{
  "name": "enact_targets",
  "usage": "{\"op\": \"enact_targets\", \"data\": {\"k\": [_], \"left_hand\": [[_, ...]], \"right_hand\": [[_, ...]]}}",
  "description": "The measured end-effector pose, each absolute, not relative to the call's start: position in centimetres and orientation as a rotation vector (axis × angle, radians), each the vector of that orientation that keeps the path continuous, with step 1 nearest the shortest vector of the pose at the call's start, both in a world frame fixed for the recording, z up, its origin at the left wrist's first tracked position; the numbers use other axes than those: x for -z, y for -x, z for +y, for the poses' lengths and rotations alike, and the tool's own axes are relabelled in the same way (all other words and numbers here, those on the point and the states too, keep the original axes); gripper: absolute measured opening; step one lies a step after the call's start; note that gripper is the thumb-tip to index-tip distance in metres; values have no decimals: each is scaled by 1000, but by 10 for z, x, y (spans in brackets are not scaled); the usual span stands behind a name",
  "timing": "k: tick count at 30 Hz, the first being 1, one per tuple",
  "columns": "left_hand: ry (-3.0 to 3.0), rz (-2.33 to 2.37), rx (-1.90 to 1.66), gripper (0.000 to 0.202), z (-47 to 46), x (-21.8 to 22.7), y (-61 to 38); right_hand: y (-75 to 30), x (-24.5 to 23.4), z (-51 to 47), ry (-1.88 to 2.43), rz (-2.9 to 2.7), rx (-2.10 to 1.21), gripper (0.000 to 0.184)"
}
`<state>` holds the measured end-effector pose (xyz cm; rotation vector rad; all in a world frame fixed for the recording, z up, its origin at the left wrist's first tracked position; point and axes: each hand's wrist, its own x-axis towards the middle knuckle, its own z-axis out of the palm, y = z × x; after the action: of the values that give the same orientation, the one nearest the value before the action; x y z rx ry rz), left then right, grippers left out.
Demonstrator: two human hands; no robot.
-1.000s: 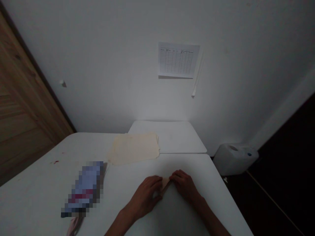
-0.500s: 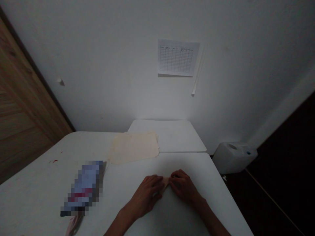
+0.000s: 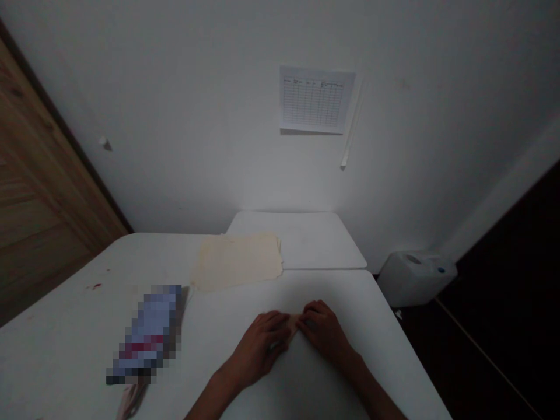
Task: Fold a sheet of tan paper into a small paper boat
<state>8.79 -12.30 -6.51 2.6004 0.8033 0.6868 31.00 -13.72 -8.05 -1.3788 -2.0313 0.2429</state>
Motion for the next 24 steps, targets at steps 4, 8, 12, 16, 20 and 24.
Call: {"op": "enact_targets", "data": {"k": [4, 8, 12, 16, 20, 24], "left_hand": [[-2602, 816, -695, 21, -123, 67, -87], [-2590, 826, -698, 19, -122, 67, -86], [-2591, 835, -663, 17, -122, 62, -88], [-2590, 820, -688, 15, -122, 58, -89], [-2586, 802, -702, 15, -123, 56, -89], [-2563, 790, -694, 15, -124, 53, -88]], "right_hand": [[-308, 79, -139, 1406, -2041, -234, 7], [-308, 78, -140, 1412, -2062, -232, 10], [-309, 76, -140, 1403, -2067, -238, 11], [-308, 75, -142, 1412, -2090, -182, 11], [-305, 75, -144, 1469, -2163, -43, 13], [-302, 75, -146, 1500, -2229, -12, 15]]}}
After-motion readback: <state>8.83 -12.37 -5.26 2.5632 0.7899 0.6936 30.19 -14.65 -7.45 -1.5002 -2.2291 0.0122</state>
